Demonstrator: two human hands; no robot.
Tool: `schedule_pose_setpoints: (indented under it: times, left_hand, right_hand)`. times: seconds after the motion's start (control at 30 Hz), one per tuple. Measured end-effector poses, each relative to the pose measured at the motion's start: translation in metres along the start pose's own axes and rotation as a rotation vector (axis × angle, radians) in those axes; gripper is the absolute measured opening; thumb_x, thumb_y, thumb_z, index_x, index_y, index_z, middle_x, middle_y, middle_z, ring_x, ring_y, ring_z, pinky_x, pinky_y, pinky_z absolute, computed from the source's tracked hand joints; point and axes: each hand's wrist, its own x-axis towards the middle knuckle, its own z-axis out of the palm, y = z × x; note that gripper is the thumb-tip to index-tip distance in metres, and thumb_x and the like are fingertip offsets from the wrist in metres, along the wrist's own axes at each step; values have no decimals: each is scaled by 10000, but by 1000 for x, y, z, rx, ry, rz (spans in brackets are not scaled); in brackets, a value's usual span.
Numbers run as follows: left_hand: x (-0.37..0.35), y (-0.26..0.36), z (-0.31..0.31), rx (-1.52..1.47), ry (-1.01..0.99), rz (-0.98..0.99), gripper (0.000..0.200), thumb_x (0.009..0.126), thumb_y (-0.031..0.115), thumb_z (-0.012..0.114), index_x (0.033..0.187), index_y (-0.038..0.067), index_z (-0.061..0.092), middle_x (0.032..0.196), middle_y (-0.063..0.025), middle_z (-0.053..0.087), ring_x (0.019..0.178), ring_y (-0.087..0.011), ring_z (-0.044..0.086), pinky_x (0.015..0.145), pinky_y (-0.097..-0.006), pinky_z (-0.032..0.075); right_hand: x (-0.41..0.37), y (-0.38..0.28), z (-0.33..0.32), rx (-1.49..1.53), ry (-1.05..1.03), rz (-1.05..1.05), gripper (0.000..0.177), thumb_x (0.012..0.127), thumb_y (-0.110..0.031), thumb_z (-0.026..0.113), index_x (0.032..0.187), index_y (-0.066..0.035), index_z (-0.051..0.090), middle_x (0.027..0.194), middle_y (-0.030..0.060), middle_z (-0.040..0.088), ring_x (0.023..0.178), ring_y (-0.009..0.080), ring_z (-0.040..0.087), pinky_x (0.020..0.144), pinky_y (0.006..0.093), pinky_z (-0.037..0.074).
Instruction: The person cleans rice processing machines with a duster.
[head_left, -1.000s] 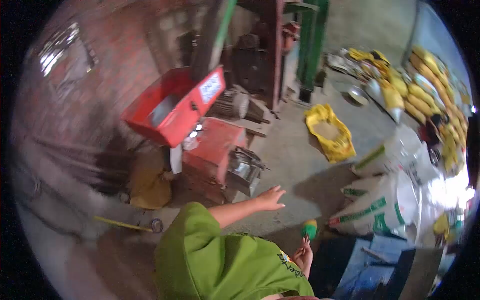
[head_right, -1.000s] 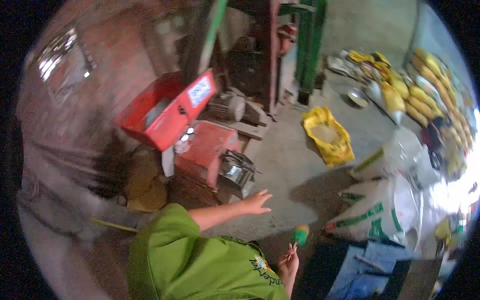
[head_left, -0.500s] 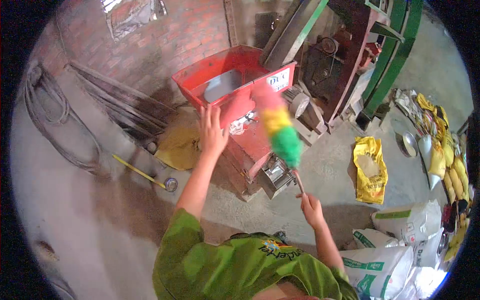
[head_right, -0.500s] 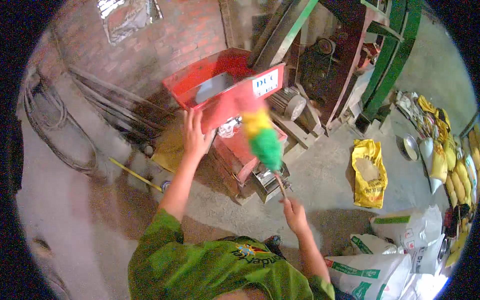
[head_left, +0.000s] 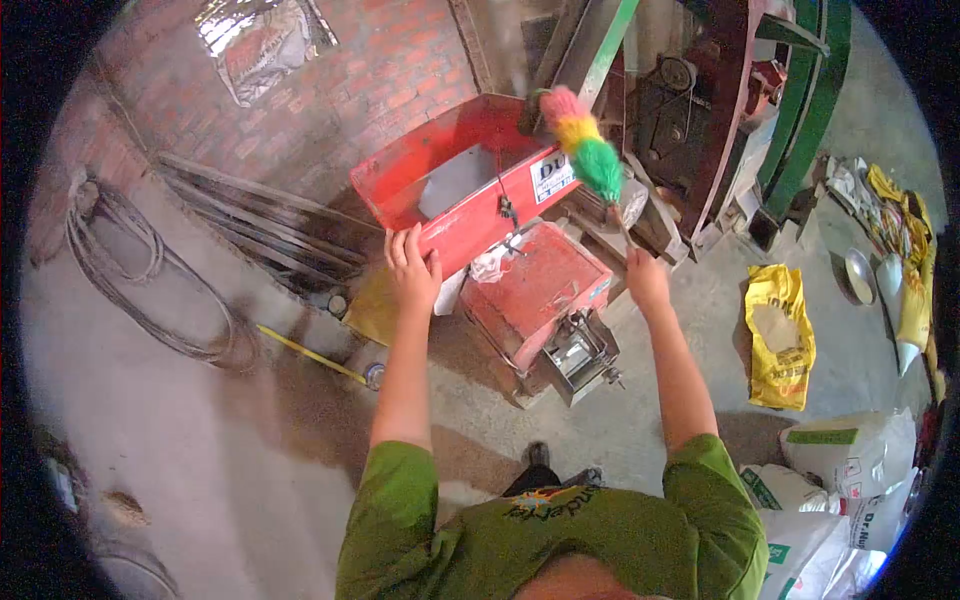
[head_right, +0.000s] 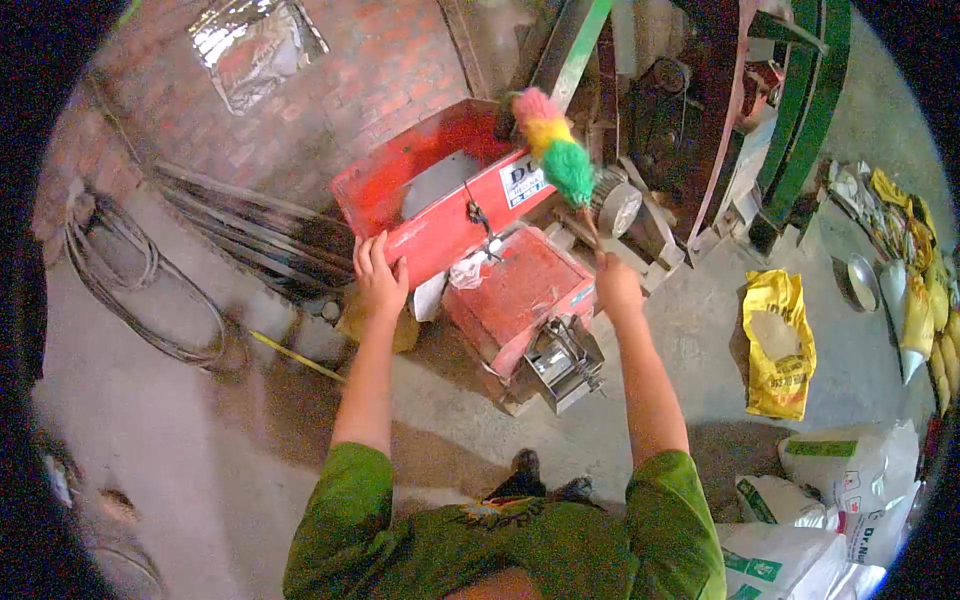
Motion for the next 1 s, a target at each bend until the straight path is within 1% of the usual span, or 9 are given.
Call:
schedule_pose_setpoints:
  times: [0.07, 0.1, 0.27, 0.37, 0.47, 0.53, 0.6, 0.77, 1.0]
  left_hand:
    - [1, 4, 6, -26, 43, -12, 470, 711, 158, 587, 1136, 51, 416, 1124, -145, 375, 1118, -363, 304, 943, -449, 263]
    - [3, 7, 8, -33, 89, -38, 451, 722, 172, 580, 1126, 48, 424, 1118, -143, 382, 1119, -360, 304, 940, -452, 260]
    - [3, 1, 17, -76, 160, -69, 389, 747, 196, 564, 1088, 42, 460, 1094, -136, 406, 1126, -355, 298, 930, -457, 249]
    - [1, -9, 17, -94, 142, -42, 347, 753, 192, 558, 1056, 38, 486, 1066, -126, 427, 1113, -348, 308, 924, -450, 251]
    - [3, -16, 21, -66, 175, 29, 300, 761, 178, 546, 1026, 43, 513, 1016, -116, 429, 1053, -345, 348, 888, -457, 294]
    - [2, -17, 21, -82, 172, 11, 303, 754, 179, 552, 1022, 43, 513, 1001, -110, 431, 1045, -340, 352, 889, -453, 293]
    - [6, -14, 24, -102, 213, 0, 307, 733, 178, 570, 1003, 43, 517, 964, -94, 436, 1023, -328, 360, 891, -445, 289]
    - [8, -15, 34, -101, 285, 11, 277, 737, 157, 562, 984, 39, 517, 964, -82, 433, 1013, -315, 366, 893, -446, 291]
    - [8, -16, 49, -95, 370, 8, 256, 737, 168, 577, 946, 39, 502, 964, -77, 389, 990, -285, 364, 893, -464, 288]
  right_hand:
    - [-13, -1, 35, 125, 106, -204, 326, 848, -313, 350, 912, -33, 505, 810, 254, 551, 769, 412, 532, 659, 480, 427]
    - [-21, -13, 45, 82, -64, -130, 327, 842, -325, 363, 903, -39, 510, 812, 253, 549, 762, 411, 532, 665, 477, 427]
    - [-63, -21, 22, -54, -171, 53, 285, 848, -268, 365, 852, -42, 539, 780, 240, 552, 765, 400, 530, 645, 453, 417]
    - [-46, 41, 35, 188, 201, 146, 305, 854, -252, 366, 765, -23, 546, 680, 226, 546, 653, 361, 540, 580, 408, 404]
    - [-58, 71, 32, 183, 220, 289, 300, 853, -250, 369, 761, -26, 546, 659, 215, 537, 607, 337, 529, 567, 399, 396]
    - [-90, 77, 34, 95, 42, 327, 327, 858, -281, 366, 776, -16, 539, 744, 202, 560, 732, 388, 525, 634, 438, 398]
    - [-131, 106, 56, -49, -153, 67, 299, 838, -279, 404, 779, -25, 550, 762, 186, 568, 746, 382, 530, 645, 431, 410]
    - [-160, 47, 47, -255, -615, 49, 278, 806, -342, 450, 807, -96, 579, 776, 137, 589, 725, 329, 564, 623, 417, 453]
    - [-100, 115, 84, -481, -545, 83, 331, 825, -403, 383, 879, -132, 566, 746, 136, 594, 699, 332, 573, 603, 434, 455]
